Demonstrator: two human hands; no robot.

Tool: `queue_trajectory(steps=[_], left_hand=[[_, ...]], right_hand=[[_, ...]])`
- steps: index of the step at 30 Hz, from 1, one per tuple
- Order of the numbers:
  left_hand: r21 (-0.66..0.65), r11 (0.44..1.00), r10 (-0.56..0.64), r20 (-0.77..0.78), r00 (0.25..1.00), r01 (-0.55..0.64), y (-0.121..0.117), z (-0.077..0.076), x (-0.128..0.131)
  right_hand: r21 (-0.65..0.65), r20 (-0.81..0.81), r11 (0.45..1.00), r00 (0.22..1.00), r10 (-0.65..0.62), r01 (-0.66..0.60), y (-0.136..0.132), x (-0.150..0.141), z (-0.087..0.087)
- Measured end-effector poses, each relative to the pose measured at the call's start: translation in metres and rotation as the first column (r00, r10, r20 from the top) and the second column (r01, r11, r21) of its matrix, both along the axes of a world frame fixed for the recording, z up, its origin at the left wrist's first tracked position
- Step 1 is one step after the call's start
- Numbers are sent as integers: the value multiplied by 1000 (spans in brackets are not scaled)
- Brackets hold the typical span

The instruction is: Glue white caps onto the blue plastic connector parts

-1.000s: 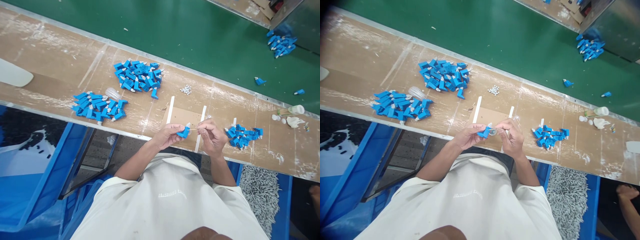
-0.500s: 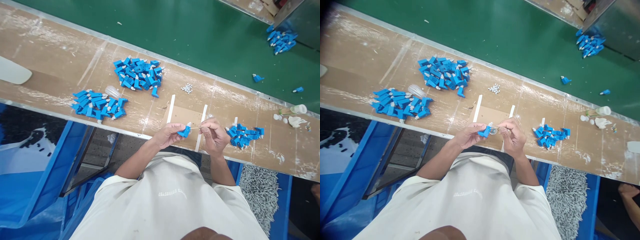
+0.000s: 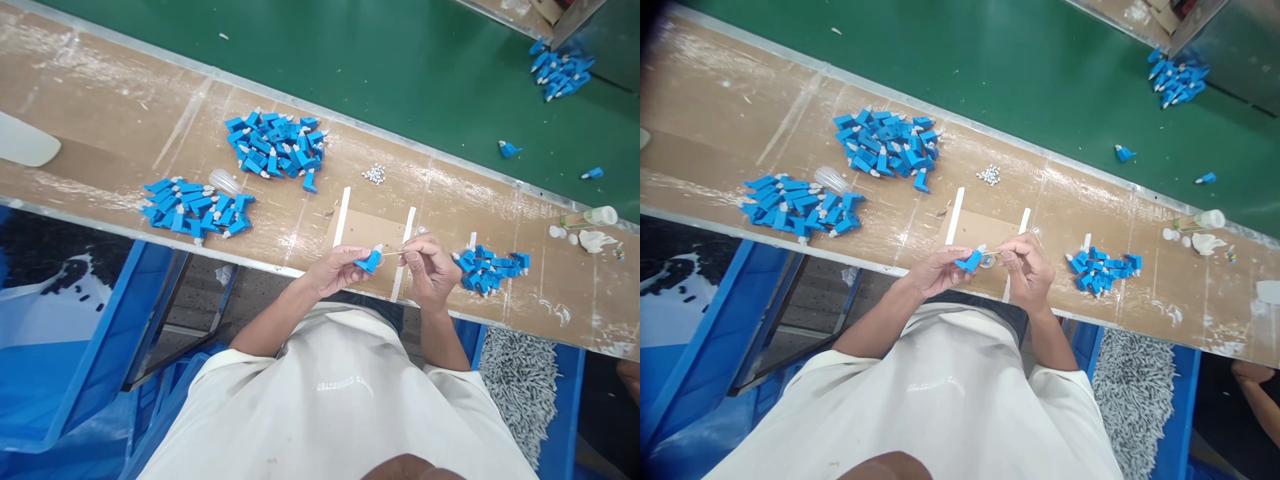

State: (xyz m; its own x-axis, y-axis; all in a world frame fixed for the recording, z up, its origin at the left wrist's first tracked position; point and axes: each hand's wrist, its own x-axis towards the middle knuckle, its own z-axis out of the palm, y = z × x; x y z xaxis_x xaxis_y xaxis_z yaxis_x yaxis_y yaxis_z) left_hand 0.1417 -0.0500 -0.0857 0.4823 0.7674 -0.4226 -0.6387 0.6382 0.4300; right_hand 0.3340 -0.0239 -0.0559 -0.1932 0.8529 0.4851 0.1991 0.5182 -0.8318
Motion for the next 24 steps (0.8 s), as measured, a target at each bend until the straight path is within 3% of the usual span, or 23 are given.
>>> queue_trajectory(steps=[7,10,12,14,16,17,18,20,22,24], left_hand=[[1,1000,-9,-60,998,9,0,-3,2],[47,999,8,-136,991,-1,1,4,-8],[122,991,79,-221,972,-53,2,15,-27],[253,955,236,-328,915,-156,6,27,-51],[454,852,470,-444,762,-261,14,36,-71],[565,787,575,-522,630,-249,20,39,-78],[657,732,649,-590,480,-183,28,39,-81],[718,696,697,-681,225,17,47,35,-78],[676,708,667,-735,120,205,66,29,-70],[624,679,647,-758,88,387,80,28,-68]], right_hand=[[-9,-41,1000,999,-14,14,1,1,-1],[-15,-96,999,995,-36,34,2,3,0],[-33,-124,997,990,-69,65,2,6,2],[-56,-143,994,985,-102,95,2,11,4],[-65,-170,991,977,-126,116,3,16,6],[-64,-186,989,972,-141,132,3,19,7],[-59,-204,987,966,-161,153,4,21,8],[-49,-237,979,949,-206,200,4,25,11],[-29,-275,964,925,-264,266,4,29,14],[-9,-303,946,901,-311,324,3,34,16]])
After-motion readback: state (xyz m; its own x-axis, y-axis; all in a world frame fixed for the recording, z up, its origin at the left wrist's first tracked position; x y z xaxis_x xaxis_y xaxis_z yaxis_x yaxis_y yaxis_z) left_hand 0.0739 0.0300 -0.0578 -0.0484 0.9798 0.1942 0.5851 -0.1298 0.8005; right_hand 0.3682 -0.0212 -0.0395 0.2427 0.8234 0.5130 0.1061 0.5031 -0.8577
